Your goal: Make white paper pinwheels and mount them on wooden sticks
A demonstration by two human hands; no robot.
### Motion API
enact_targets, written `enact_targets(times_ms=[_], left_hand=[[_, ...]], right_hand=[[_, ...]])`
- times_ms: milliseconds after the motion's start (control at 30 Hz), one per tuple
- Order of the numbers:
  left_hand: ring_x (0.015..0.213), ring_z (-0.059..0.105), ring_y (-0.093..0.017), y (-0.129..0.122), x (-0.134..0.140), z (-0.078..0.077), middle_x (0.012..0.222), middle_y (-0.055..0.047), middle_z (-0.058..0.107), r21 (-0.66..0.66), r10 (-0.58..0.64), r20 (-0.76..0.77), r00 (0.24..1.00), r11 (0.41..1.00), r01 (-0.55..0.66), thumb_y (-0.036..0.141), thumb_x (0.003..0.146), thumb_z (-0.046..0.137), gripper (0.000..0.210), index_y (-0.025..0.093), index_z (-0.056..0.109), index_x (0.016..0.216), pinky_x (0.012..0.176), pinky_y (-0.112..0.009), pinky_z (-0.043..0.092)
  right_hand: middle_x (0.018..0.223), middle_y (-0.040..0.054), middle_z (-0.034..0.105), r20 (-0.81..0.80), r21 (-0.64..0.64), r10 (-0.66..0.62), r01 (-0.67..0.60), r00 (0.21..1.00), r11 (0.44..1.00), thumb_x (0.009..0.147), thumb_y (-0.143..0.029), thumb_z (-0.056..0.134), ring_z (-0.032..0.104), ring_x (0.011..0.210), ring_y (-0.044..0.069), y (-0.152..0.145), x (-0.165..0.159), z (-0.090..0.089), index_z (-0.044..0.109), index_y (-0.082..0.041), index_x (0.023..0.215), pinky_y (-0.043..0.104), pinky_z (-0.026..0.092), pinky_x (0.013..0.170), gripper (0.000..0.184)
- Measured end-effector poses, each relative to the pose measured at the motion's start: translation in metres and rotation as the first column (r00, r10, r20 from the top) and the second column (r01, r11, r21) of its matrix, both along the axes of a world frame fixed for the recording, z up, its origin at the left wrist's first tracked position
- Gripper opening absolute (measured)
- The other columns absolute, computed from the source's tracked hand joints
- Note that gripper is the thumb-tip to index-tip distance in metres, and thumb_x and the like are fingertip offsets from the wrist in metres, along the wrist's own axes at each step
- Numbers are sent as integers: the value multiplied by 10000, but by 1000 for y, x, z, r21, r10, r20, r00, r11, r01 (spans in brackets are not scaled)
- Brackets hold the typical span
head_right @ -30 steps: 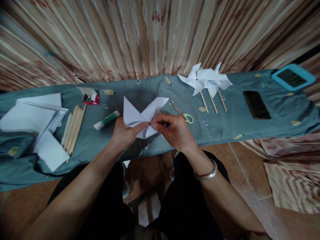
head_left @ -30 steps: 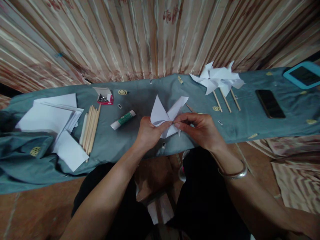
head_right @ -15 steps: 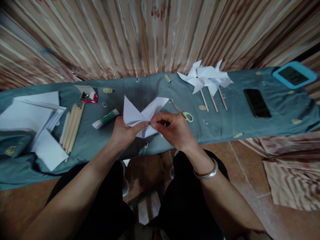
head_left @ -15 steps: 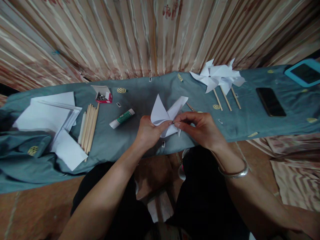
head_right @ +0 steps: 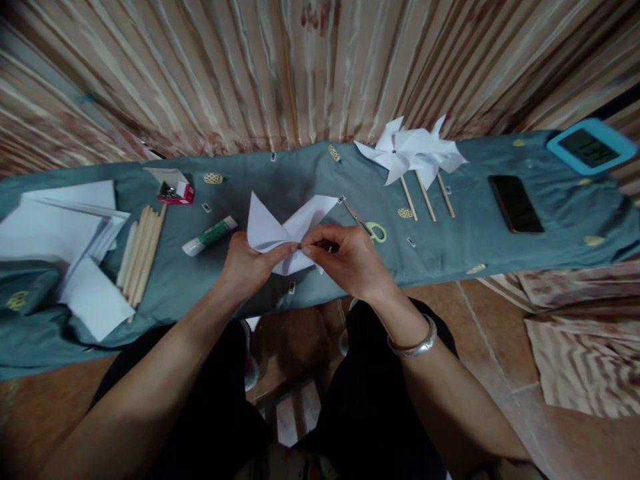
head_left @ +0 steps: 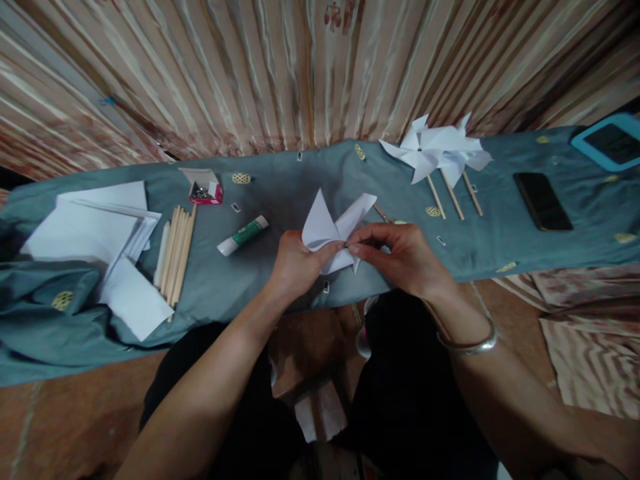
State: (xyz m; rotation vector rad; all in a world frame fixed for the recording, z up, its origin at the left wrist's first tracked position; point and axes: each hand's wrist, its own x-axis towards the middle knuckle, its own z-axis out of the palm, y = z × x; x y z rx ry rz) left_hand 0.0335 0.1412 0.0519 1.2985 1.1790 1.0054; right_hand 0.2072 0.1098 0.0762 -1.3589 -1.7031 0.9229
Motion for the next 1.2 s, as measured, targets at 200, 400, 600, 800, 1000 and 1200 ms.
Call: enact_targets(times_ms=[200,400,600,800,1000,1200], left_hand=[[538,560,-139,-1,0,3,556,-11,627,-38,9,-18,1000,999,-10,198,607,770,149,134,652,542,492,-217,420],[541,573,-139,-1,0,1,562,-10,636,-20,-10,-10,1000,1000,10,182,613,760,124,127,661,561,499,-215,430],[571,605,-150,-1,-1,2,607,-17,665,-38,-60,14,998,997,61,228,609,762,133,122,681,613,521,-226,459],[567,601,-147,-1,-3,-2,611,-22,673,-40,-81,37,996,996,82,309,590,804,221,118,705,642,509,-228,466],[571,614,-146,0,-4,-4,627,-27,697,-34,-58,47,997,998,60,324,584,808,231,120,725,653,515,-224,479],[615,658,-182,1,-4,-3,664,-44,725,-67,-42,28,999,997,44,354,571,815,280,114,741,697,544,-248,504]], right_hand=[[675,0,665,-2,-27,5,-5,1000,1000,832,-290,636,537,608,119,0,0,0,695,-169,756,248,412,574,154],[670,5,654,27,-70,-12,14,1000,997,825,-295,630,511,593,119,0,-2,-2,693,-162,754,253,383,566,163],[670,13,637,34,-121,-8,12,999,993,825,-305,619,506,603,123,1,-2,-2,691,-154,759,254,376,576,180],[691,25,644,-6,-167,16,-16,1000,986,816,-335,631,512,616,129,2,-1,-1,697,-149,776,262,389,589,202],[688,22,647,-50,-173,-4,-5,999,985,804,-346,639,501,608,121,2,-1,-1,702,-153,768,258,384,577,206],[672,13,646,-56,-138,-52,44,997,989,792,-336,649,480,590,110,1,-3,-2,713,-150,771,250,366,560,198]])
